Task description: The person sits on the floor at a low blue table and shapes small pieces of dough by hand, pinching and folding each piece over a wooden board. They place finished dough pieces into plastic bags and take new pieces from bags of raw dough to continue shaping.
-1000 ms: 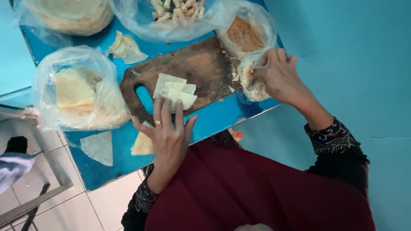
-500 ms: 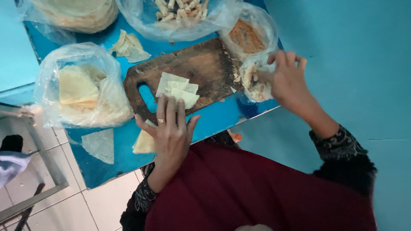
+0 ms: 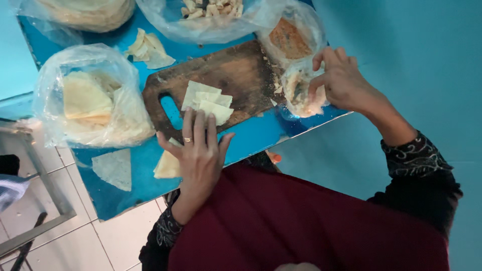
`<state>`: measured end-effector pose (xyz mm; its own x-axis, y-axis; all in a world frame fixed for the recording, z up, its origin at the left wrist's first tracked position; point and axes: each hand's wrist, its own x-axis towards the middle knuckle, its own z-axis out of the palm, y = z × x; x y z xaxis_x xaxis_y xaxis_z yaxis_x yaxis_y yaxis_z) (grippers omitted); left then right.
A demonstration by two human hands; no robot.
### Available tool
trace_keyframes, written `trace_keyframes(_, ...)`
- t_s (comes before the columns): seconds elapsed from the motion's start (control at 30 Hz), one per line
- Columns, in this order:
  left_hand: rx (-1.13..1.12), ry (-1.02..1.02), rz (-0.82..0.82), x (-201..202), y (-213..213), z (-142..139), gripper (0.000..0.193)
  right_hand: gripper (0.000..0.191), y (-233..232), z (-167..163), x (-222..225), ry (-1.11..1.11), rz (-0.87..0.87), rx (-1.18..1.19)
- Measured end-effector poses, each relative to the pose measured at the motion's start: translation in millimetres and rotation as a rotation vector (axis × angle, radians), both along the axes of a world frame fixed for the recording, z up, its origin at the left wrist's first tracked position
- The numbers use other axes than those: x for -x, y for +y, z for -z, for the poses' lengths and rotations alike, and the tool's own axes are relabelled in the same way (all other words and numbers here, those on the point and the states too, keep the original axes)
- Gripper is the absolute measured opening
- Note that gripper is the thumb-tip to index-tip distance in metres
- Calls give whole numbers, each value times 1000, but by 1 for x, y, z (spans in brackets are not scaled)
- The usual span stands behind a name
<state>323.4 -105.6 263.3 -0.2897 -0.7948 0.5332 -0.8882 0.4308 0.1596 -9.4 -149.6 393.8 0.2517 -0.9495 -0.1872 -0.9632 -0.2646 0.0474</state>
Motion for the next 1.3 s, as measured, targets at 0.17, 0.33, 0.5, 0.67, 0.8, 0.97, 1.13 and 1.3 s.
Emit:
trace_keyframes(0.17, -17, -6, 11, -1, -2, 2, 55, 50, 14, 16, -5, 49, -58, 105)
trace_keyframes(0.33, -9, -21, 13, -1, -3, 2, 55, 46, 12, 28, 0, -59, 28, -32)
trace_keyframes(0.5, -22, -13, 8, -1, -2, 2, 55, 44, 4, 33, 8, -166, 20, -79)
trace_keyframes(0.67, -18, 16, 11, 0, -2, 5, 54, 43, 4, 38, 19, -301, 58, -115)
trace_keyframes(0.8, -13, 13, 17, 0, -3, 6, 54, 41, 4, 40, 26, -424, 42, -132)
trace_keyframes(0.97, -32, 29, 22, 1, -2, 4, 55, 39, 2, 23, 21, -604, 90, -229)
trace_keyframes(1.13, -26, -19, -3, 1, -3, 1, 57, 54, -21, 3, -20, -718, -116, -192)
trace_keyframes(1.3, -40, 40, 12, 2, -8, 0, 57, 60, -44, 39, -100, -346, -547, 261)
